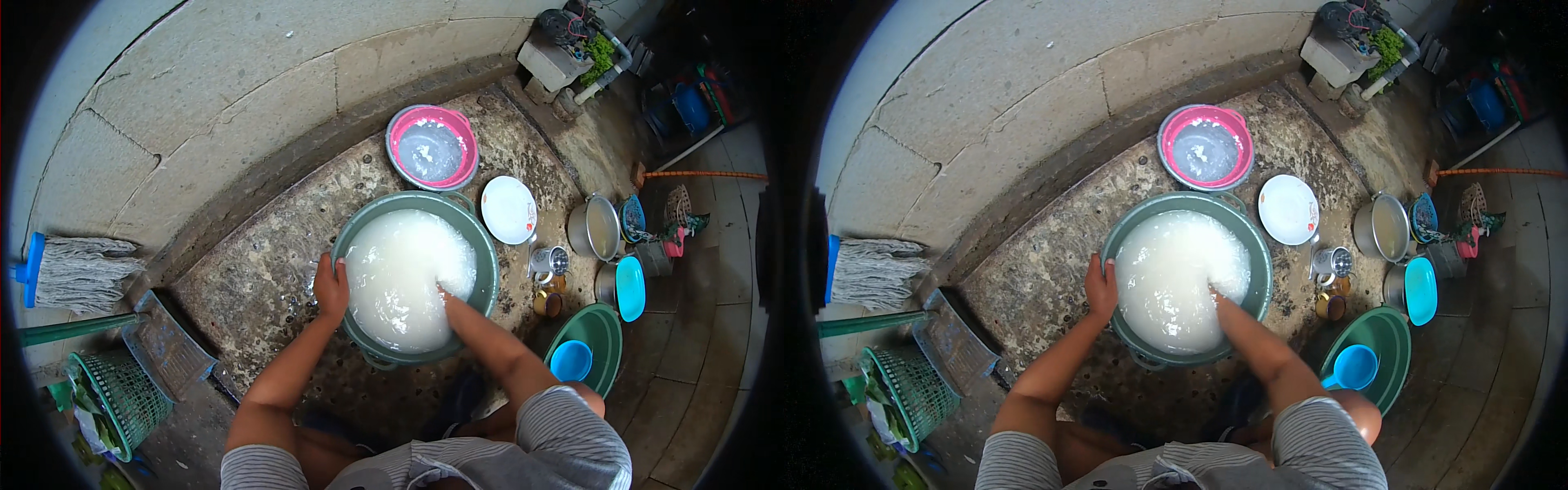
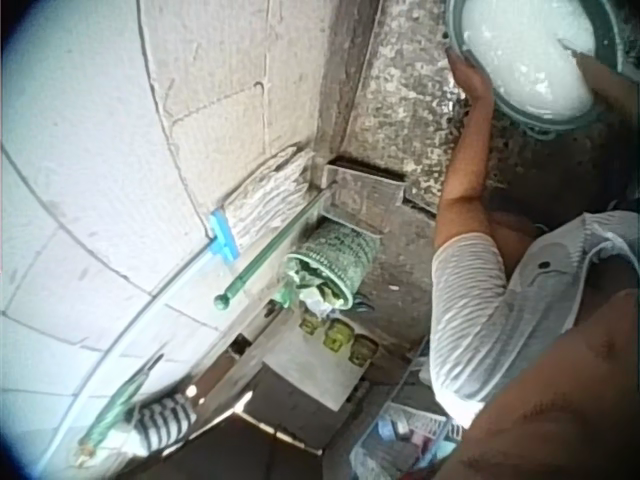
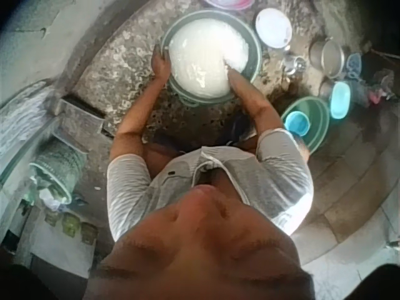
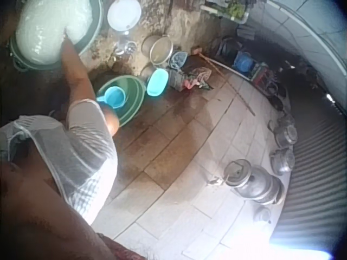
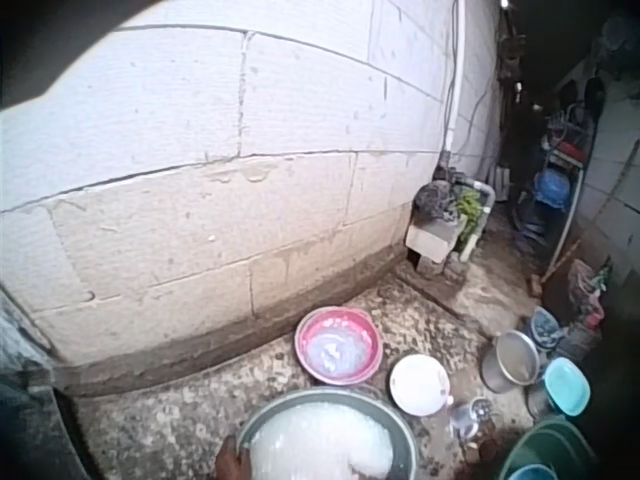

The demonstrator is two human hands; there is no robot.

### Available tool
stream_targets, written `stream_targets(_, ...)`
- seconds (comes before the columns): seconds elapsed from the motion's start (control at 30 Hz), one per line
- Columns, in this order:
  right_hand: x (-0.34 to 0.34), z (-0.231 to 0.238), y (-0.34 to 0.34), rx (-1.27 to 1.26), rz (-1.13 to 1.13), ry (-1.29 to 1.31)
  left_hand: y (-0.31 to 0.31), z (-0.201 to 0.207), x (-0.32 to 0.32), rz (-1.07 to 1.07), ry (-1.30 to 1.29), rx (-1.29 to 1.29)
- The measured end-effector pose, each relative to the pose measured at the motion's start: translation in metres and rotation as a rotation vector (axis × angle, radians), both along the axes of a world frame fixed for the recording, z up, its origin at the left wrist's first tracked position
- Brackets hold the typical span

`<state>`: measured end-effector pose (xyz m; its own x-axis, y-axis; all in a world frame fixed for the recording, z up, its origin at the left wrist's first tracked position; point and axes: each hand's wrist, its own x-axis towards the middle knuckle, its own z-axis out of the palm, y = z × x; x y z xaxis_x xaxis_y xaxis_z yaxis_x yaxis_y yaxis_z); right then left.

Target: The person washes rice by hand in a large basin, using a blue scoop to add water from a green bucket and then pouring the cloudy water out while holding the rice in the basin.

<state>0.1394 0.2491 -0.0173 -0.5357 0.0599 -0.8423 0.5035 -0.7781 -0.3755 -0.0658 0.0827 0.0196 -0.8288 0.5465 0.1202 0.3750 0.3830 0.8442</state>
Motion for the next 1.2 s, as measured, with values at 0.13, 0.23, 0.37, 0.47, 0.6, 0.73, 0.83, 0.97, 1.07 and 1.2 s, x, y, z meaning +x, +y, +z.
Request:
stream_targets(0.13,-0.021,-0.010,-0.025,-0.317,-0.378,0.359,0.001,0.004,-0.001,-0.028,-0.024,-0.016)
stream_targets(0.23,-0.041,-0.004,-0.039,-0.469,-0.485,0.582,0.001,0.002,-0.001,-0.016,-0.018,0.019)
stream_targets(0.37,-0.056,0.020,-0.023,-0.502,-0.428,0.697,-0.003,0.002,-0.004,-0.038,-0.051,-0.074)
stream_targets(0.47,-0.063,0.037,0.006,0.163,0.188,0.548,-0.006,-0.001,-0.005,-0.026,-0.064,-0.031)
stream_targets(0.6,-0.056,0.036,0.025,0.499,0.148,0.130,-0.002,0.006,-0.001,0.003,0.028,-0.028)
stream_targets(0.73,-0.042,0.013,0.054,1.133,0.263,0.302,0.002,0.007,-0.001,-0.051,-0.003,-0.059)
stream_targets(0.83,-0.047,0.019,0.066,1.358,0.520,0.481,-0.004,0.008,-0.002,-0.025,-0.037,-0.083)
stream_targets(0.97,-0.043,0.007,0.069,0.840,0.660,0.224,0.000,0.006,-0.002,-0.034,-0.017,-0.096)
stream_targets(1.07,-0.056,0.000,0.051,0.553,0.660,0.079,0.000,0.003,-0.003,-0.020,-0.007,-0.020)
stream_targets(1.2,-0.055,-0.014,0.024,0.251,0.268,0.148,0.003,0.005,-0.002,-0.020,-0.043,-0.095)
